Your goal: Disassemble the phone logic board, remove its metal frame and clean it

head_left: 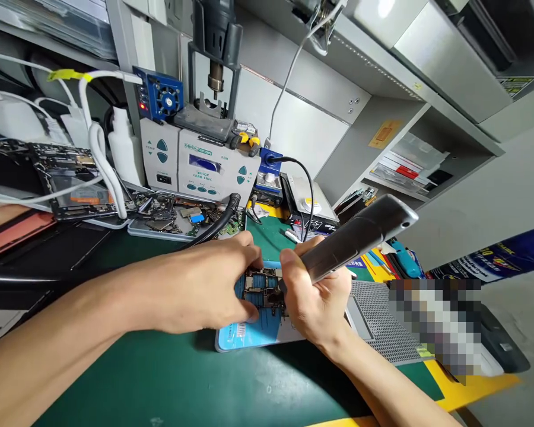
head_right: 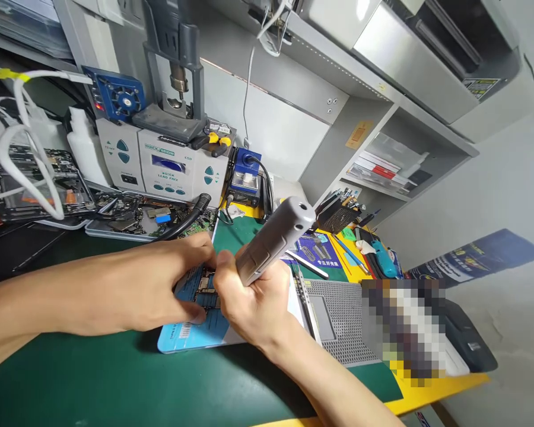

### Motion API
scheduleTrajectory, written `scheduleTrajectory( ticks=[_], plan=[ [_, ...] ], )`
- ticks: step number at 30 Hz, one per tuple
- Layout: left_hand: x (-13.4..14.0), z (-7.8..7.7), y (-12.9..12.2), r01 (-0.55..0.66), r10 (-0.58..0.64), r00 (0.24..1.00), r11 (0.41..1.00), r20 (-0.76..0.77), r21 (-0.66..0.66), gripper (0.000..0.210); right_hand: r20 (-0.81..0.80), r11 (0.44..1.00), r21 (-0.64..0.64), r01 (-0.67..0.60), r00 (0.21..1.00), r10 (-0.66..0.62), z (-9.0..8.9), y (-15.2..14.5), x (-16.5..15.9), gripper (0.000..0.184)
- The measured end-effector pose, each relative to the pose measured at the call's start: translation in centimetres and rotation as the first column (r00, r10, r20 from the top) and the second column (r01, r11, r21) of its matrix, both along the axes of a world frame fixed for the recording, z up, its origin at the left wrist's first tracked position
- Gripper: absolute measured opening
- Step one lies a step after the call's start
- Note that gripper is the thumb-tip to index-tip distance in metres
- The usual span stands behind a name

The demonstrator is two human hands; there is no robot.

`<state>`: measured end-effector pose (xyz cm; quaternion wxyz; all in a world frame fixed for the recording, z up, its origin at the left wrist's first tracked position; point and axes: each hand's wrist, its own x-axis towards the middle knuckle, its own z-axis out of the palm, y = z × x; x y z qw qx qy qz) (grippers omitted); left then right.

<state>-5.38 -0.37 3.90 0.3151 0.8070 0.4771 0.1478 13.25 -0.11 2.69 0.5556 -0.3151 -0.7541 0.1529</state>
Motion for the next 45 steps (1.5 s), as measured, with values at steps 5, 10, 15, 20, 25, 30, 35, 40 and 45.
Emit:
scheduleTrajectory(
  ticks=[5, 10, 15, 20, 25, 30, 35, 40, 45],
  plan=[
    [-0.01, 0.3, 0.03, -0.015, 0.014, 1.0, 0.999, -0.005, -0.043, 0.03, 0.008, 1.0, 0.004, 0.0, 1.0, 0.0, -0.11, -0.04, 0.12, 0.042],
    [0.06, 0.81, -0.08, -0.017, 0.017, 1.0, 0.999, -0.007, -0.034, 0.036, -0.001, 1.0, -0.007, 0.02, 1.0, -0.02, 0.0, -0.14, -0.03, 0.042],
    [0.17, 0.94, -0.2, -0.023, 0.021, 0.999, 0.999, -0.027, -0.045, 0.033, -0.025, 0.998, -0.036, 0.053, 0.998, -0.054, 0.14, -0.23, -0.23, 0.041],
    [0.14, 0.76, -0.15, -0.018, 0.018, 1.0, 0.999, -0.017, -0.046, 0.032, -0.021, 0.999, -0.029, 0.038, 0.999, -0.038, 0.02, -0.21, -0.14, 0.042],
    [0.11, 0.57, -0.03, -0.01, 0.009, 1.0, 0.999, -0.02, -0.036, 0.031, -0.006, 1.0, -0.005, 0.006, 1.0, -0.006, -0.12, -0.11, 0.01, 0.041],
    [0.06, 0.72, -0.09, -0.01, 0.009, 1.0, 0.999, -0.025, -0.046, 0.03, -0.011, 1.0, -0.01, 0.02, 1.0, -0.02, -0.1, -0.21, 0.0, 0.042],
    [0.08, 0.9, -0.25, -0.009, 0.008, 1.0, 0.998, -0.015, -0.054, 0.029, -0.012, 1.0, -0.012, 0.009, 1.0, -0.009, -0.26, -0.3, 0.01, 0.041],
    [0.14, 0.63, -0.15, 0.001, -0.001, 1.0, 0.999, 0.004, -0.041, 0.029, -0.011, 1.0, 0.002, 0.01, 1.0, -0.01, -0.29, -0.21, 0.09, 0.041],
    [0.1, 0.47, -0.25, -0.012, 0.012, 1.0, 0.999, 0.001, -0.03, 0.027, -0.006, 1.0, -0.017, 0.015, 1.0, -0.015, -0.23, -0.23, 0.07, 0.042]
  ],
)
